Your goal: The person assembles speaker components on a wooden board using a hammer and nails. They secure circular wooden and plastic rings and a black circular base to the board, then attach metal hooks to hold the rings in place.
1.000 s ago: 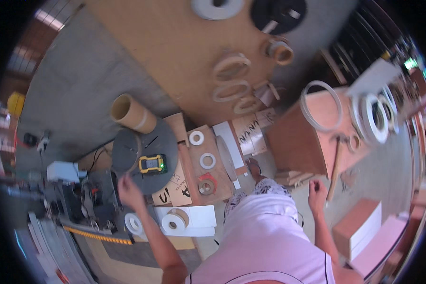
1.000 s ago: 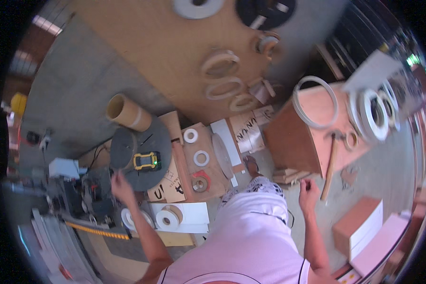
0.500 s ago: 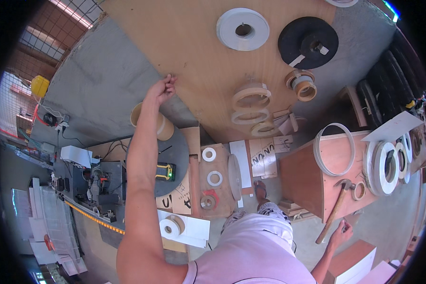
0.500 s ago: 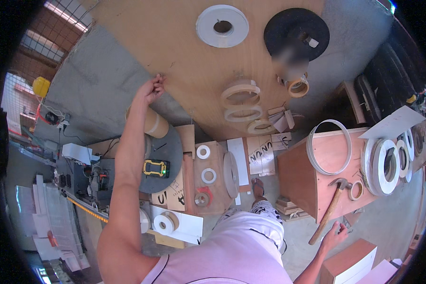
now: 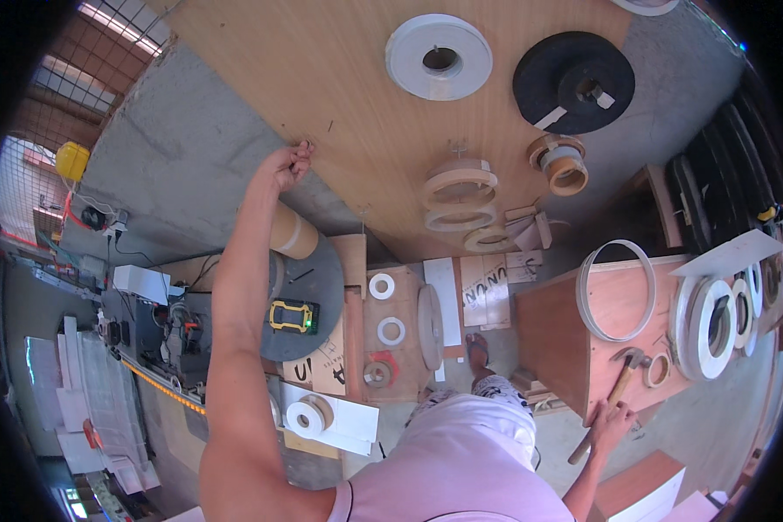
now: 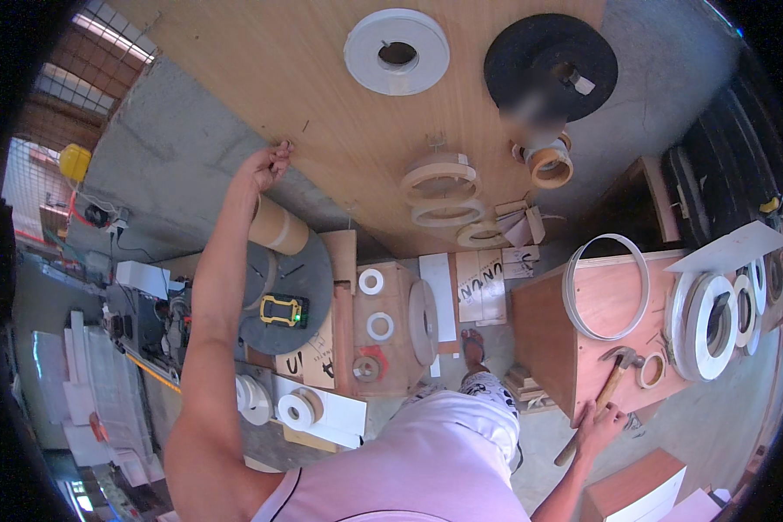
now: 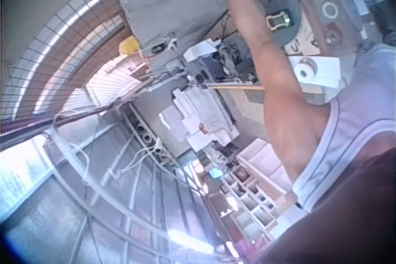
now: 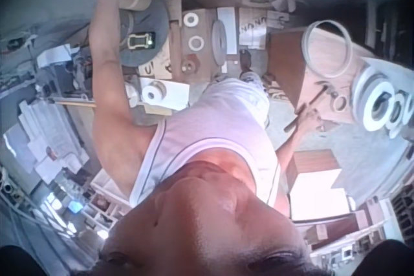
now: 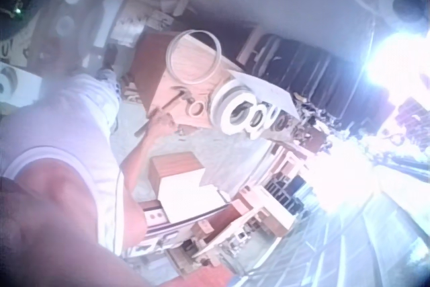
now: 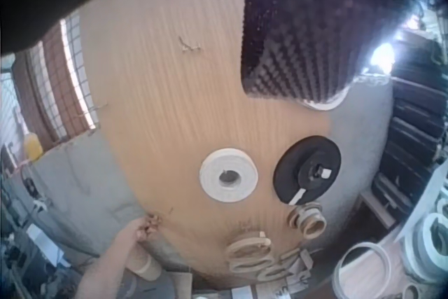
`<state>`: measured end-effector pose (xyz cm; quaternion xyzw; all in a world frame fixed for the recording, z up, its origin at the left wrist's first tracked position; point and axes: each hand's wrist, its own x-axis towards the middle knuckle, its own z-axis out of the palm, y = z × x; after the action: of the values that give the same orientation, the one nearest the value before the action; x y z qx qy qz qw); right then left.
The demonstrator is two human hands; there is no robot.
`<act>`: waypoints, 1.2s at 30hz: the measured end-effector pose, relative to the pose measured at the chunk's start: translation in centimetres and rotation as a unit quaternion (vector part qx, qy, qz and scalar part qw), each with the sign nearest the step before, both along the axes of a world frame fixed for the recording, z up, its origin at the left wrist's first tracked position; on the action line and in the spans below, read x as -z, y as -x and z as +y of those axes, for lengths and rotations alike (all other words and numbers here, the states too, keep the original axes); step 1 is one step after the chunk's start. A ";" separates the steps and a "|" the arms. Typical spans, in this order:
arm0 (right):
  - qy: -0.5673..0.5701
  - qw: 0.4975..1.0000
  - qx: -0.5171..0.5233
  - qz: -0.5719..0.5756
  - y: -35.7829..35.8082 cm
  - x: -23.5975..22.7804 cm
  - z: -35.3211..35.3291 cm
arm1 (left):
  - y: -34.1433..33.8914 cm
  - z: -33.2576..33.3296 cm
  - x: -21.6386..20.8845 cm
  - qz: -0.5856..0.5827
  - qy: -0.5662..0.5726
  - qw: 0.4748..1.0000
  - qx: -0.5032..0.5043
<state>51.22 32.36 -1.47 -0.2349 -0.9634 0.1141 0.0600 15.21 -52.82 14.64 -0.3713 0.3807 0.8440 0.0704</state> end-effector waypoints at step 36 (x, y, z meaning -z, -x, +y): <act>0.329 0.837 -0.420 -0.121 14.3 -12.1 -27.7 | -6.9 3.0 7.6 0.445 0.751 0.485 -0.054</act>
<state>36.91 4.69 10.62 0.1744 -0.8746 0.4096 -0.1922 22.16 -49.79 7.02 0.1224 0.8297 0.2925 -0.4595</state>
